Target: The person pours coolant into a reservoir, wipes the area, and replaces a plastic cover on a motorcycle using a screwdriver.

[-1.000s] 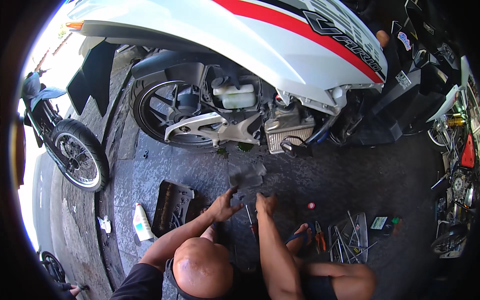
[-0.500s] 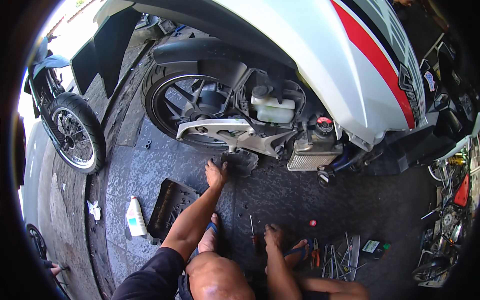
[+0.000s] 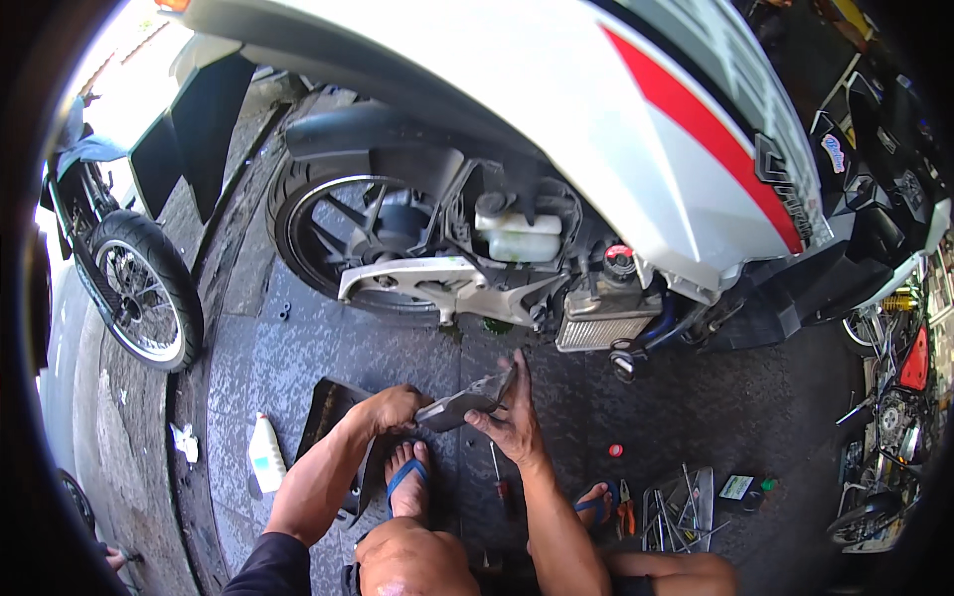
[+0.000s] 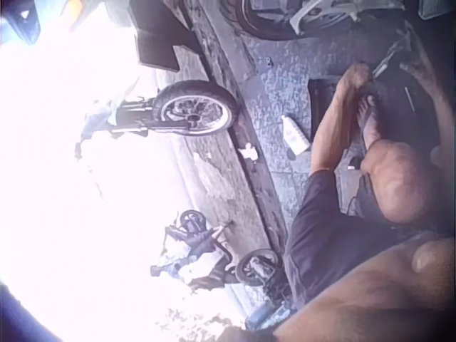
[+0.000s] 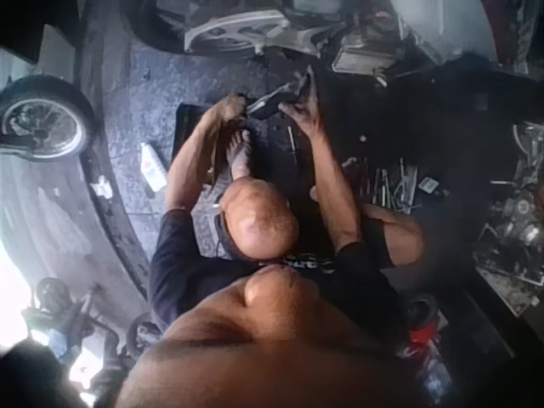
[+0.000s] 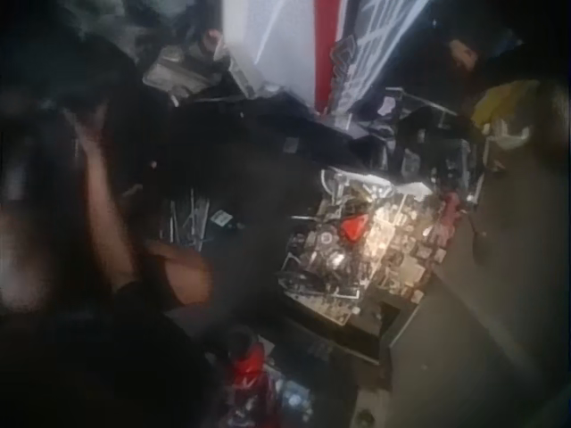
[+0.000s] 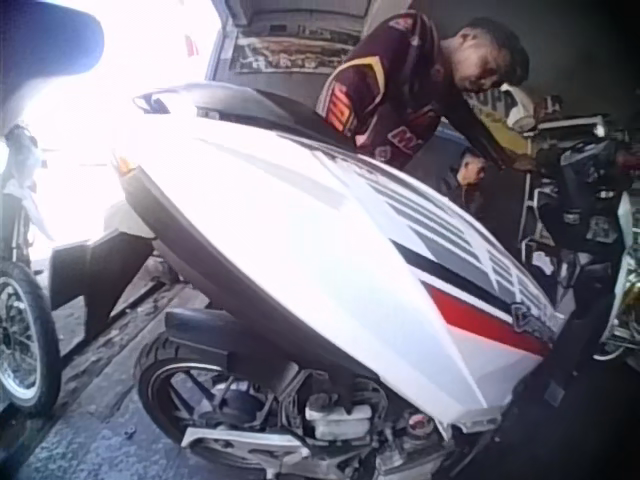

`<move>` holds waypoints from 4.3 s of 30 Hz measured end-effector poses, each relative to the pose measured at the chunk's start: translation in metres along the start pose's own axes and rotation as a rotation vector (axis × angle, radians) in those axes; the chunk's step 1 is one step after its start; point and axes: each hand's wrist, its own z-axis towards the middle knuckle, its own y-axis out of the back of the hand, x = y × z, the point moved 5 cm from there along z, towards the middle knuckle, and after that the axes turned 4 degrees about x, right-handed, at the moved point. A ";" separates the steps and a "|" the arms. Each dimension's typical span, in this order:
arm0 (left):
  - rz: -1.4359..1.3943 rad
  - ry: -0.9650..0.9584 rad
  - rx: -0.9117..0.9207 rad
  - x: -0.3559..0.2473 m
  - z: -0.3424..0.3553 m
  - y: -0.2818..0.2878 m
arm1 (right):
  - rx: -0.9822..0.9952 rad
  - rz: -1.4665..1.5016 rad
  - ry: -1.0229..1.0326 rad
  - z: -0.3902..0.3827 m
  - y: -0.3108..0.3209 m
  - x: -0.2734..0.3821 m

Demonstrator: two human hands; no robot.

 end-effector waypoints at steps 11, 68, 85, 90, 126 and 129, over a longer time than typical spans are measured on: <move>-0.529 -0.732 -1.042 -0.122 -0.067 0.061 | -0.330 0.162 -0.066 0.058 -0.037 0.105; -0.228 -0.507 -1.173 -0.185 -0.047 0.138 | -0.399 0.401 0.269 0.090 -0.017 0.094; -0.063 -0.449 -1.261 -0.209 -0.053 0.152 | -0.400 0.350 0.242 0.093 -0.015 0.103; -0.104 -0.444 -1.235 -0.210 -0.052 0.161 | -0.486 -0.007 0.224 0.087 -0.005 0.102; -0.071 -0.376 -1.268 -0.215 -0.056 0.169 | -0.549 -1.931 0.695 0.198 -0.022 0.233; -0.088 -0.395 -1.243 -0.211 -0.054 0.170 | -0.570 -1.975 0.732 0.203 -0.016 0.235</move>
